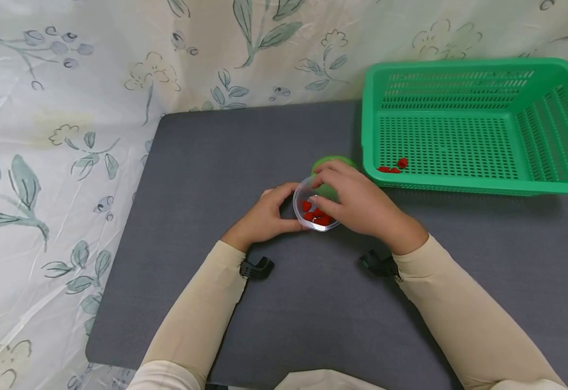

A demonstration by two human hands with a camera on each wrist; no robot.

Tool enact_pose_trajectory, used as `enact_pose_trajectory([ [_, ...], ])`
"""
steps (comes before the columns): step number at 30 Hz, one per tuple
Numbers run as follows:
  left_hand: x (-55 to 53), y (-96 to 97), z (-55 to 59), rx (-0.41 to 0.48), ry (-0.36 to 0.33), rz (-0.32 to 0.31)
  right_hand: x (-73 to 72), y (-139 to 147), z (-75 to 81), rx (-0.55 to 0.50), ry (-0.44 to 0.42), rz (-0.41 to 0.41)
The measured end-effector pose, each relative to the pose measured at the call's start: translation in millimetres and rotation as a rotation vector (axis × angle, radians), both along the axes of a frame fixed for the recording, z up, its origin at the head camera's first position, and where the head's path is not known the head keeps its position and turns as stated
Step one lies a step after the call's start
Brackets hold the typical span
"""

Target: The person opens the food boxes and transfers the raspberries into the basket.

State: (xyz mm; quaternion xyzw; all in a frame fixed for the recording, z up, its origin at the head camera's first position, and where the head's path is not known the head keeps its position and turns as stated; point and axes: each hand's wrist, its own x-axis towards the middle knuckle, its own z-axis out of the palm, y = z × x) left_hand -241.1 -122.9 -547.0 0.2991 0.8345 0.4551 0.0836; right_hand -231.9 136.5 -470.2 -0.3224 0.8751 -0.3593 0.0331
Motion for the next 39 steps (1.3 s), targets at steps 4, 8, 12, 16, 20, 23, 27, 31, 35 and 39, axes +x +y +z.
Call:
enact_pose_trajectory([
  [4,-0.4,-0.3,0.5,-0.002,-0.005,0.003,-0.6,0,0.2,-0.003,0.018,-0.009],
  [8,-1.3,-0.1,-0.6,-0.004,-0.007,0.002,-1.3,0,0.0,-0.006,0.017,-0.016],
  [12,-0.8,-0.1,0.2,-0.003,0.01,-0.002,-2.0,-1,-1.7,0.002,0.024,0.004],
  [16,-0.8,0.2,0.5,0.012,0.026,-0.011,-2.9,-3,-4.0,0.013,0.041,0.008],
  [20,-1.2,0.2,-0.3,0.02,0.03,-0.015,-3.5,-3,-6.2,0.032,0.035,-0.005],
  [23,-1.3,-0.1,-1.0,0.024,0.021,-0.015,-3.7,-3,-7.7,0.045,0.025,-0.011],
  [27,-0.8,-0.3,-0.1,0.024,0.009,-0.015,-4.4,-4,-9.9,0.06,0.016,-0.018],
  [31,0.0,-0.1,1.2,0.023,0.011,-0.016,-5.9,-5,-13.6,0.072,0.013,-0.02],
  [35,-0.6,-0.3,-0.7,0.028,0.011,-0.018,-6.3,-6,-16.9,0.067,0.009,-0.026],
  [39,-2.4,-1.2,-5.2,0.038,0.014,-0.018,-6.6,-6,-20.3,0.068,-0.003,-0.028],
])
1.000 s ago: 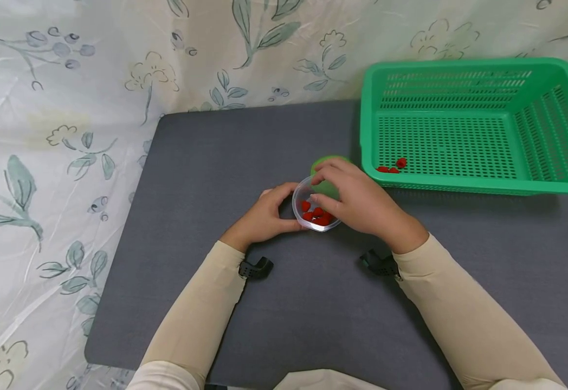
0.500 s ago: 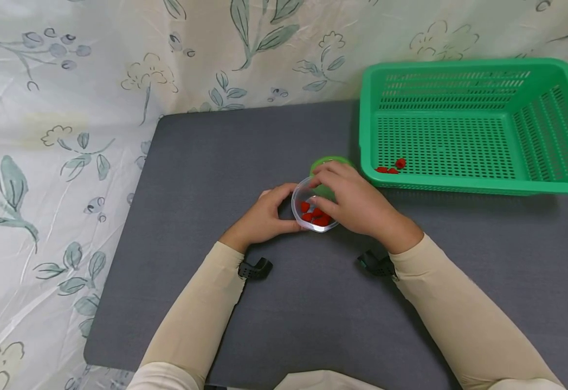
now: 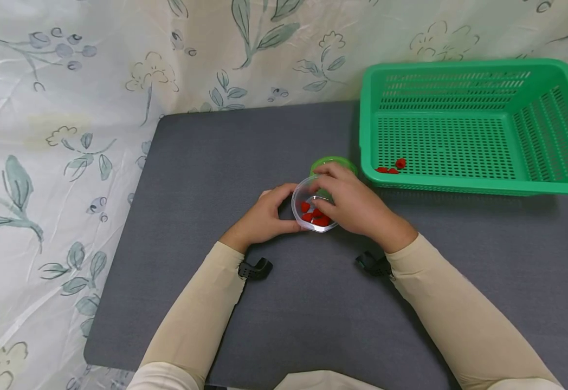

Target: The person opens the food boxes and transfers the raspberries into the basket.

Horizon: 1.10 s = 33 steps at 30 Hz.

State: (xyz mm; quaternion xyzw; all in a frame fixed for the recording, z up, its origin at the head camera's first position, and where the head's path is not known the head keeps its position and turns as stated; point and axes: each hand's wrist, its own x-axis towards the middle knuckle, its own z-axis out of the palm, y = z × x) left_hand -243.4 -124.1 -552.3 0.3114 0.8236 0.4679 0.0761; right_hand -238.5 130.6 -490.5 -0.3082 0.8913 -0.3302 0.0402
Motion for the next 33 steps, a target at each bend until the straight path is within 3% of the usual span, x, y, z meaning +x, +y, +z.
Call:
enact_pose_trajectory([
  [5,1.9,0.9,2.2,-0.026,-0.01,0.008,0.0,-1,-5.4,0.037,-0.008,-0.001],
  [6,-0.1,0.0,-3.0,-0.024,-0.005,0.008,0.1,-1,-6.1,0.045,-0.017,-0.005],
  [12,-0.4,0.7,-4.3,-0.039,0.001,0.012,1.2,-4,-6.8,0.117,-0.108,-0.066],
  [13,2.1,2.1,1.7,-0.049,-0.004,0.015,1.4,-4,-6.6,0.129,-0.118,-0.076],
  [15,2.0,2.1,1.2,-0.05,-0.006,0.016,1.5,-5,-6.6,0.146,-0.131,-0.09],
  [23,4.5,1.4,5.7,-0.061,0.003,0.025,2.7,-9,-5.7,0.174,-0.136,-0.115],
  [33,4.1,2.4,7.0,-0.067,-0.002,0.022,4.3,-9,-6.3,0.118,-0.08,-0.1],
])
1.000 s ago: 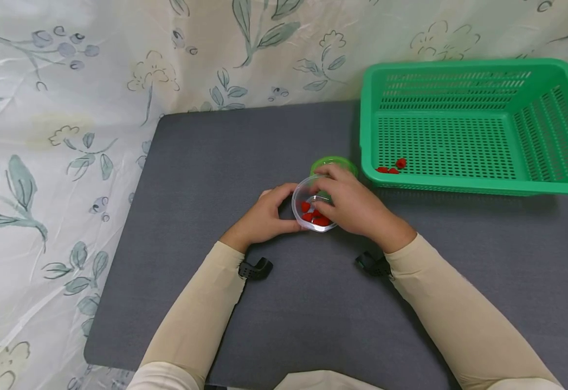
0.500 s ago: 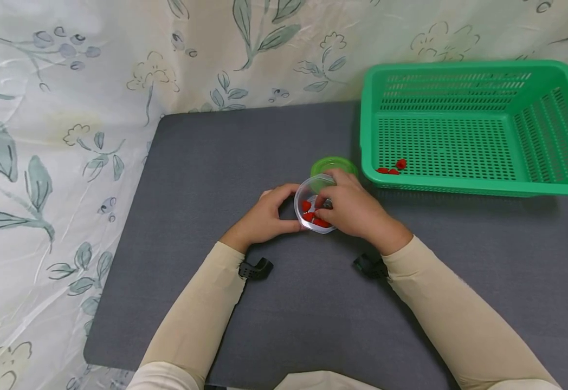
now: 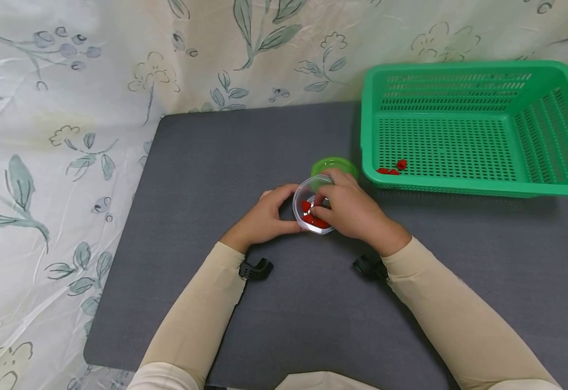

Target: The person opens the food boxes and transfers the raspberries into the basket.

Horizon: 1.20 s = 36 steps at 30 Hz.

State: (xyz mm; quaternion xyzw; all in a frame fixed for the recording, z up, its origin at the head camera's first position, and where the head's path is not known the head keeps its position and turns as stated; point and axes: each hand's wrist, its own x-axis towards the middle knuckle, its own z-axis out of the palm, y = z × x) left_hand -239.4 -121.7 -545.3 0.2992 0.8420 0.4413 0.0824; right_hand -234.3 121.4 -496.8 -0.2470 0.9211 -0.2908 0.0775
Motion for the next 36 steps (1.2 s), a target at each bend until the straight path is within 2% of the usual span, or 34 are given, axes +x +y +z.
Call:
enact_pose_trajectory([
  [4,-3.4,-2.0,-9.0,0.023,0.002,-0.007,0.2,2,1.9,-0.032,0.026,0.016],
  [9,-10.3,-6.2,-26.7,0.058,0.018,-0.015,1.5,5,8.4,-0.095,0.054,0.019],
  [12,-12.1,-7.5,-32.2,0.067,0.029,-0.016,3.2,6,13.0,-0.126,0.07,0.035],
  [14,-11.1,-7.3,-30.3,0.071,0.037,-0.019,4.0,6,15.6,-0.139,0.08,0.05],
  [21,-4.0,-2.3,-10.7,0.055,0.007,-0.016,5.3,9,21.3,-0.164,0.105,0.051],
  [28,-4.6,-3.1,-13.1,0.051,0.012,-0.013,4.4,12,23.6,-0.178,0.105,0.044],
  [35,-2.5,-2.1,-9.1,0.05,-0.007,-0.011,3.6,13,25.2,-0.182,0.112,0.039],
  [36,-3.7,-2.6,-12.4,0.057,-0.006,-0.013,3.8,14,25.7,-0.186,0.11,0.037],
])
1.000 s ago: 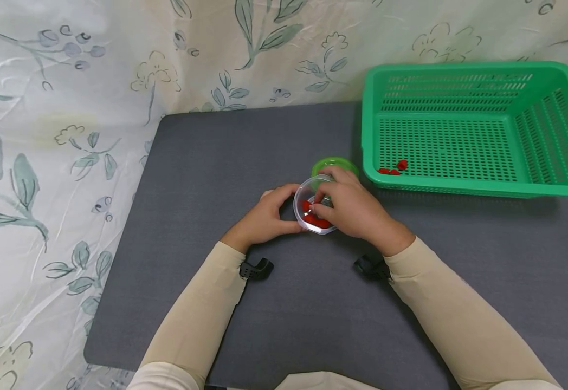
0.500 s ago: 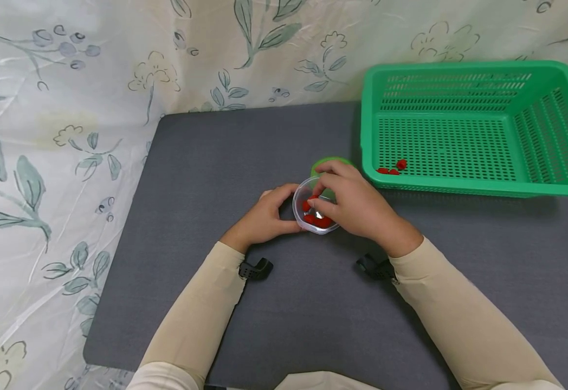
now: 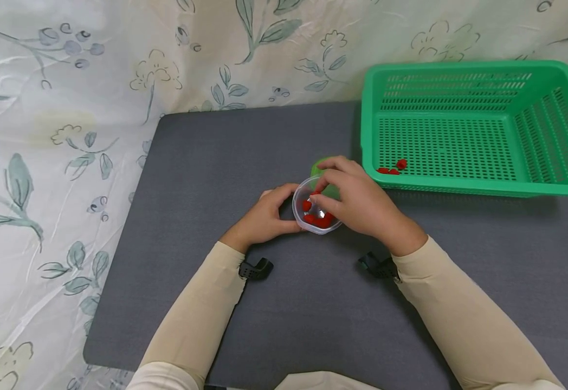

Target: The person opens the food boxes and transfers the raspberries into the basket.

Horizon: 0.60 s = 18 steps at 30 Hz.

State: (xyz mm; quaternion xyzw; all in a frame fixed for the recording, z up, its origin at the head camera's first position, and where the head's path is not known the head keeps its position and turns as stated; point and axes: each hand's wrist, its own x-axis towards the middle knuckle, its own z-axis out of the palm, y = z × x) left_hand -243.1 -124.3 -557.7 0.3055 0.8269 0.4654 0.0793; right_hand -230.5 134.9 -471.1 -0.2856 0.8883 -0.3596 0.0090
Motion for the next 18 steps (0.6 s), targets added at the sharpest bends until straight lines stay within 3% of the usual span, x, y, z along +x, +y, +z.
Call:
enact_pose_trajectory([
  [6,-3.4,-1.8,-10.2,0.003,0.022,0.004,1.3,1,1.7,-0.027,0.006,0.003],
  [11,4.1,2.6,9.1,-0.034,-0.008,0.017,0.2,1,0.5,-0.019,0.004,0.003],
  [18,3.2,3.1,9.1,-0.044,0.001,0.013,0.7,3,2.9,-0.038,-0.007,0.011],
])
